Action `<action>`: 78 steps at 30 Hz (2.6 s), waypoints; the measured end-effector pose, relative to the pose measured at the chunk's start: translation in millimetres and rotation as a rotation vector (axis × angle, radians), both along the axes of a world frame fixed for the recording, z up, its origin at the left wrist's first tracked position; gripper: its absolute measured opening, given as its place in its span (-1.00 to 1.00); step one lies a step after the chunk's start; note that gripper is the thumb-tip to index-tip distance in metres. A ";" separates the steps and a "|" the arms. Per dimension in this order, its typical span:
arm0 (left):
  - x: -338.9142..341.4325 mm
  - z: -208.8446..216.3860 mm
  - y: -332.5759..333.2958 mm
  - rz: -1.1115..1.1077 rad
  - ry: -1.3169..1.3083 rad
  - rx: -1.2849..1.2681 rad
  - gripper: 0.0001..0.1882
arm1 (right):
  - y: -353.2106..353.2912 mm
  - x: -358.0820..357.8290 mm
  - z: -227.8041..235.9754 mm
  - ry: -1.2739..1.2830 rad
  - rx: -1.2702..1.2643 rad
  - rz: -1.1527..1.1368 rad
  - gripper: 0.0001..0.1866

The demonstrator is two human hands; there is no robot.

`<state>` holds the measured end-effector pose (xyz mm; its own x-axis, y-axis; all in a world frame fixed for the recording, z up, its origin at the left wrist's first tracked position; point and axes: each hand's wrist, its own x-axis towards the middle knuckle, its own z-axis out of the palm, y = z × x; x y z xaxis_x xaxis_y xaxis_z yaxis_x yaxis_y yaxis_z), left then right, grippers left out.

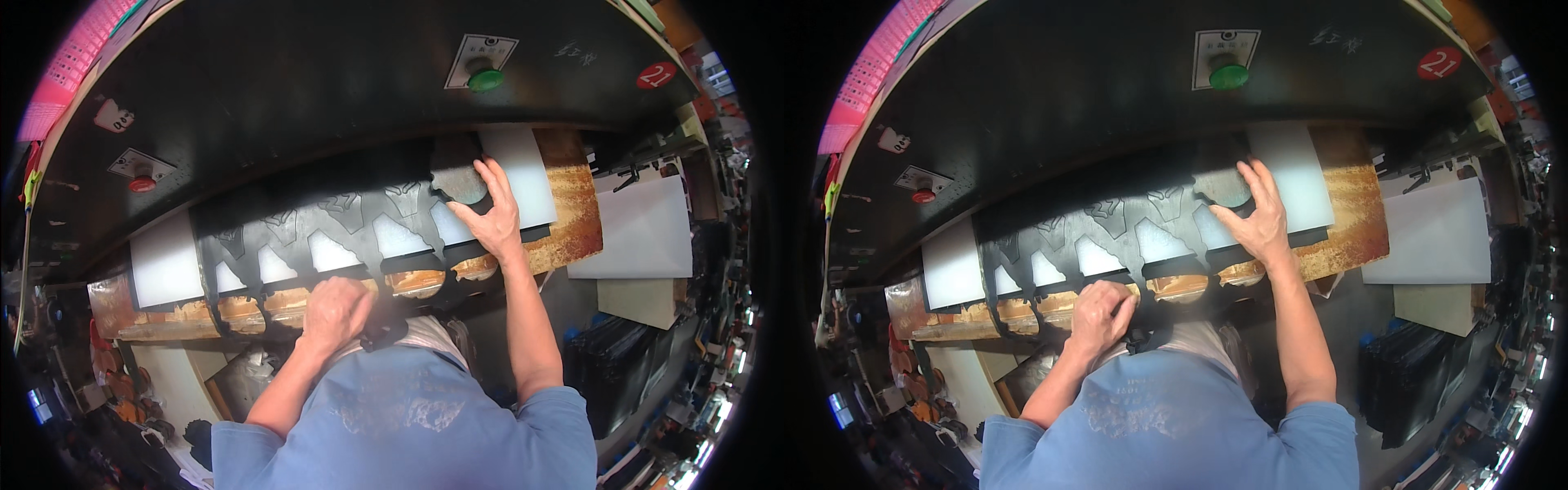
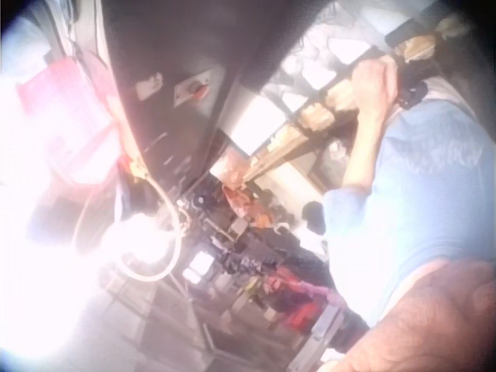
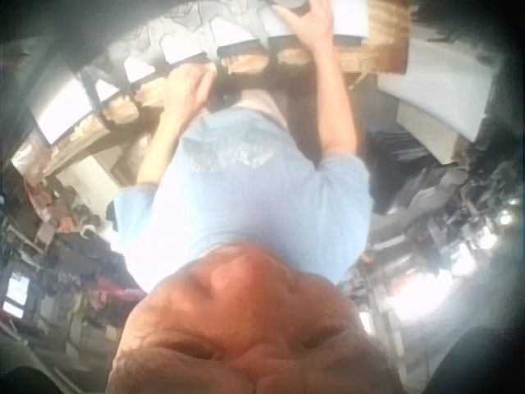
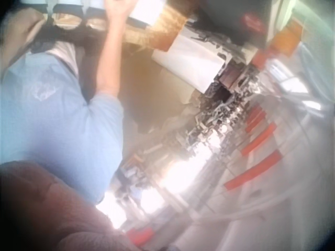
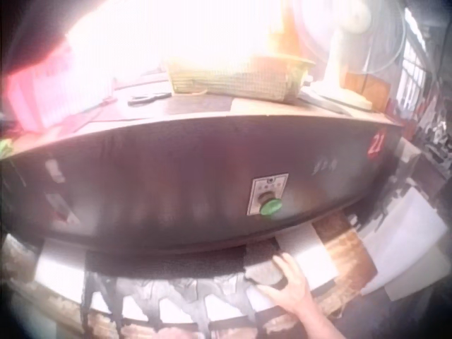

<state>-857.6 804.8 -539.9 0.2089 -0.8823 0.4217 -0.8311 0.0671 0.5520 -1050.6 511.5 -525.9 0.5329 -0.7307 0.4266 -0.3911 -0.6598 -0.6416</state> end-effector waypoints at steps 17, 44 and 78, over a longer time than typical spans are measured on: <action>0.1 -4.3 3.1 0.109 0.032 -0.104 -0.79 | 96.1 -21.2 63.7 -0.359 -0.145 0.004 -0.93; -15.4 -15.2 18.3 0.082 -0.050 -0.052 -0.75 | 133.2 -56.6 -39.8 -0.095 -0.188 -0.056 -0.93; 126.5 -23.7 151.7 0.909 0.156 0.348 -0.39 | 76.9 -47.9 -48.2 0.259 0.076 -0.334 -0.27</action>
<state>-731.1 956.5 -563.7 0.9005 -0.4277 0.0789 -0.4018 -0.7486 0.5274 -1098.5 588.5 -574.1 0.3440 -0.9056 0.2482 -0.7301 -0.4242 -0.5358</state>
